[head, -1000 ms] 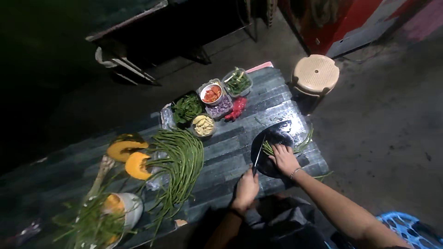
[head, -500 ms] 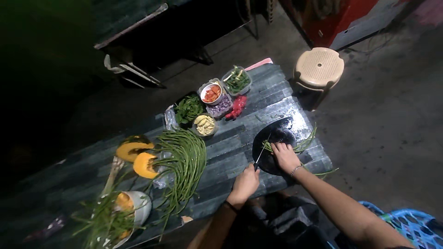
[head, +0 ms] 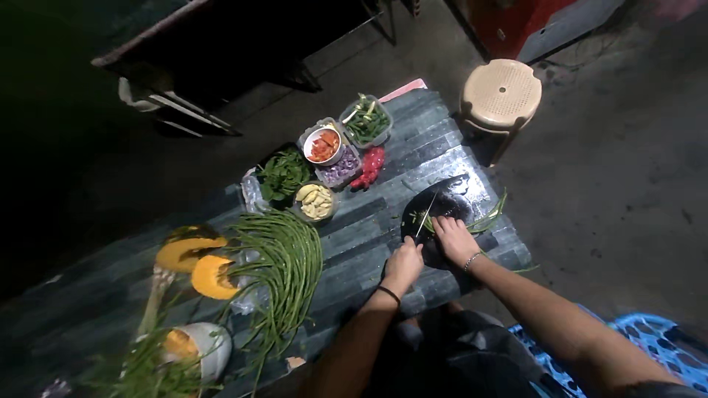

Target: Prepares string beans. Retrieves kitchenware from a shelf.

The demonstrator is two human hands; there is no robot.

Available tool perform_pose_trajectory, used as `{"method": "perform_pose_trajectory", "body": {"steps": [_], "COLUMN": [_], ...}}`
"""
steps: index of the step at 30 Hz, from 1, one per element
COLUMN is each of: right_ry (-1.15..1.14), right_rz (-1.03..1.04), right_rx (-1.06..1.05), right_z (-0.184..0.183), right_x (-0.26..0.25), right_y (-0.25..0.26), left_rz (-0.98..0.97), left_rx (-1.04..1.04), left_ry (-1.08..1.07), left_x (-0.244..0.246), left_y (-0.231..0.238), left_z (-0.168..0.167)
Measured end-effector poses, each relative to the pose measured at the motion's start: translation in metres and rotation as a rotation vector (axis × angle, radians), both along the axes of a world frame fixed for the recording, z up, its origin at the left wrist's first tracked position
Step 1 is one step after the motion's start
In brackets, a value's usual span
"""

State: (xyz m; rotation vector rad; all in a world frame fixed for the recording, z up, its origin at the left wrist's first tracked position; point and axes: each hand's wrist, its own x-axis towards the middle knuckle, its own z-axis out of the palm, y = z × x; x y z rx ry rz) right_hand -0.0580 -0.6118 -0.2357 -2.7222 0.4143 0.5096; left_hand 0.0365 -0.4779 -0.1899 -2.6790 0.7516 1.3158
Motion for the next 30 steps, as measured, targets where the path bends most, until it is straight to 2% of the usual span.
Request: {"method": "perform_pose_trajectory", "body": {"steps": [4,12,15,19,23,26,30], "right_ry": [-0.022,0.022,0.012,0.115,0.211,0.238,0.264], "right_rz": [-0.008,-0.121,-0.101,-0.052,-0.019,0.001,0.026], "right_rx": [-0.061,-0.062,-0.059,-0.028,0.023,0.051,0.129], "right_z": [-0.006,-0.003,-0.002,0.009,0.020,0.023,0.031], "right_x": [0.003,0.001,-0.001,-0.002,0.010,0.014,0.020], "right_y": [-0.003,0.009,0.004,0.001,-0.001,-0.003,-0.011], "left_rz": [-0.003,-0.016,0.070,0.213,0.298,0.279,0.257], "left_rx": [-0.050,-0.003,-0.098,-0.247,-0.293,-0.261,-0.230], "left_ry": [0.050,0.111,0.121,0.134,0.050,-0.058,-0.166], "left_x": [0.013,0.002,0.005,0.020,0.036,0.043,0.051], "left_y": [-0.002,0.074,0.067,0.055,0.092,0.120,0.132], "left_z": [0.003,0.017,0.006,-0.009,-0.017,-0.026,-0.032]}}
